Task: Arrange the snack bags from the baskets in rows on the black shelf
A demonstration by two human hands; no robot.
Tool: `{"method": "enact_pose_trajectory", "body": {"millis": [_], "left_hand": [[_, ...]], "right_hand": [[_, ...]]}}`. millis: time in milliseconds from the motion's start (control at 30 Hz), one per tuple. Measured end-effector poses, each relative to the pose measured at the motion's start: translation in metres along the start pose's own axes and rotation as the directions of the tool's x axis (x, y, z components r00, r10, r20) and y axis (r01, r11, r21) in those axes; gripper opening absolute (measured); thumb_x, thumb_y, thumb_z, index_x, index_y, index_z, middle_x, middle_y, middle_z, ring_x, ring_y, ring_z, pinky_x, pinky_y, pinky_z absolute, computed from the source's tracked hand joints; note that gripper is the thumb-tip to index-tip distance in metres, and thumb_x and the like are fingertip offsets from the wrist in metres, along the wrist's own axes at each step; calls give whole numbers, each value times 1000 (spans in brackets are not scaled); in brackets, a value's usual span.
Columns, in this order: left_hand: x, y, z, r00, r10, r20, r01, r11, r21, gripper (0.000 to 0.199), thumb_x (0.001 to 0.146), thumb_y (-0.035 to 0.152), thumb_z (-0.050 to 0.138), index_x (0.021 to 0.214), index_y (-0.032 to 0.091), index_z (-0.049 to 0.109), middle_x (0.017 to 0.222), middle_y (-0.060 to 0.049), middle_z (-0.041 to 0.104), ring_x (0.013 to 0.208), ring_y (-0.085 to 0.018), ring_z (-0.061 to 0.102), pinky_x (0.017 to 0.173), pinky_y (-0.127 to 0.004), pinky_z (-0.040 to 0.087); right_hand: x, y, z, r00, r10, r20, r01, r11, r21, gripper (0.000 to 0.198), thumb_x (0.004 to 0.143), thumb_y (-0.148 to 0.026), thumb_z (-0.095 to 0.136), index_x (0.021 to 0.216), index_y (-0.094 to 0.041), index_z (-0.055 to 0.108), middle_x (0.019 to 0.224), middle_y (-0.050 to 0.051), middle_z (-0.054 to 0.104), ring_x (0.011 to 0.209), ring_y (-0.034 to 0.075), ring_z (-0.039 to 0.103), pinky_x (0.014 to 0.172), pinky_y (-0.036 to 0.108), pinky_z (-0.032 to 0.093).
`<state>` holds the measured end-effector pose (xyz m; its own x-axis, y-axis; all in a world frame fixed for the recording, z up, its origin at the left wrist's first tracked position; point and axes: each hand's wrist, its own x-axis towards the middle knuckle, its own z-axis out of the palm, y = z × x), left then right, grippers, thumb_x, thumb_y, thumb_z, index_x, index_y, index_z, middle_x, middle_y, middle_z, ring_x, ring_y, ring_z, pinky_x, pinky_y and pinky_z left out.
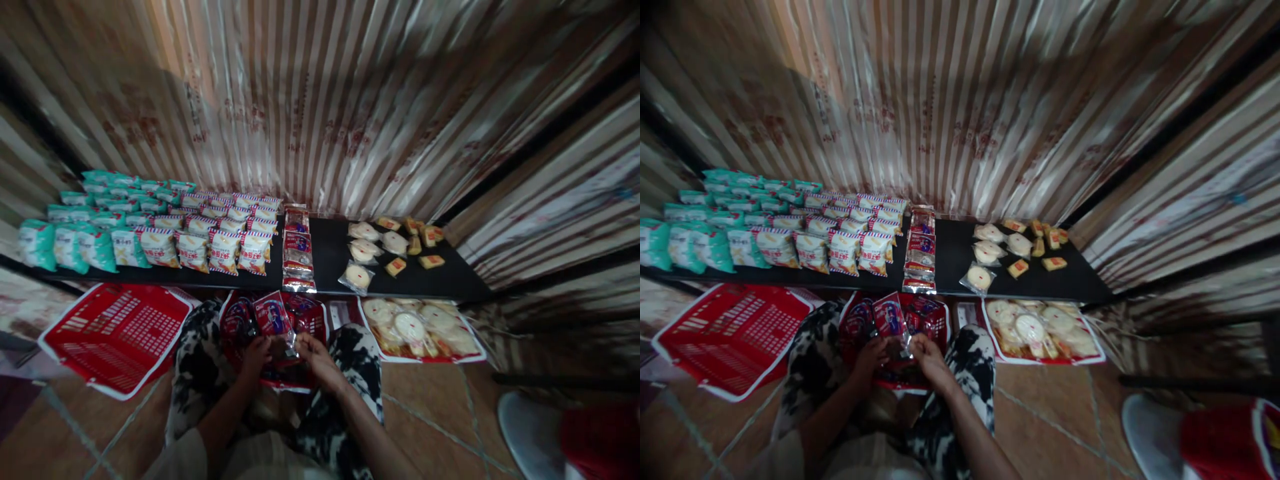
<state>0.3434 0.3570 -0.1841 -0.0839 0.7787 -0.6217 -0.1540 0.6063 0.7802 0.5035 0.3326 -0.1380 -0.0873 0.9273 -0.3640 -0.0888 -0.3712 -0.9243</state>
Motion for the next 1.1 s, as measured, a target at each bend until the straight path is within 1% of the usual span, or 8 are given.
{"method": "enact_pose_trajectory", "body": {"millis": [100,200,367,500,600,733,933,1100], "left_hand": [[-16,11,1,999,13,43,-13,1000,-5,30,60,42,70,75,17,62,78,-4,67,74,-17,63,63,-27,49],[-31,23,4,989,88,122,-89,996,1,31,60,42,68,77,17,61,78,-2,67,73,-17,62,62,-26,48],[-47,44,17,922,270,277,-282,959,2,29,66,45,64,74,18,56,73,-1,66,72,-16,61,66,-26,49],[-51,58,38,885,303,353,-332,943,23,34,65,50,65,75,18,57,74,-2,67,72,-16,62,67,-26,49],[-50,66,56,874,291,388,-310,951,-14,38,64,53,66,76,18,56,73,-2,67,70,-16,62,66,-26,49],[-47,74,73,864,298,405,-292,953,-79,39,64,45,70,87,17,57,83,-4,68,78,-17,64,73,-27,50],[-33,76,87,849,321,420,-337,941,-39,44,67,29,67,107,18,52,76,1,59,64,-11,59,58,-23,49],[-16,90,100,872,353,339,-360,932,-44,41,70,18,59,111,18,50,79,0,59,65,-11,59,56,-22,49]], "right_hand": [[-11,-12,-1,999,10,-54,-4,995,104,36,65,-51,69,69,-20,52,58,-6,49,52,8,41,51,20,31],[-24,-25,-1,994,40,-107,-21,986,167,38,60,-53,72,74,-21,56,62,-4,56,55,11,50,54,22,37],[-43,-44,-1,998,-5,-56,19,965,262,39,66,-50,71,92,-23,59,80,0,67,72,17,62,70,30,47],[-44,-47,-8,990,-82,-117,107,967,232,36,68,-42,72,96,-24,58,88,1,68,79,19,63,75,31,48],[-38,-47,-19,971,-105,-215,153,963,220,36,69,-41,72,98,-24,58,88,1,69,78,19,63,74,31,48],[-27,-53,-34,945,-113,-307,193,951,242,39,67,-40,73,99,-25,57,86,1,70,72,19,64,70,32,49],[-1,-74,-50,884,-99,-457,234,940,250,43,61,-41,76,95,-22,56,80,2,70,68,20,65,65,33,50],[33,-89,-57,879,-151,-451,248,955,164,44,61,-45,74,94,-21,56,79,1,70,68,19,64,65,32,50]]}}
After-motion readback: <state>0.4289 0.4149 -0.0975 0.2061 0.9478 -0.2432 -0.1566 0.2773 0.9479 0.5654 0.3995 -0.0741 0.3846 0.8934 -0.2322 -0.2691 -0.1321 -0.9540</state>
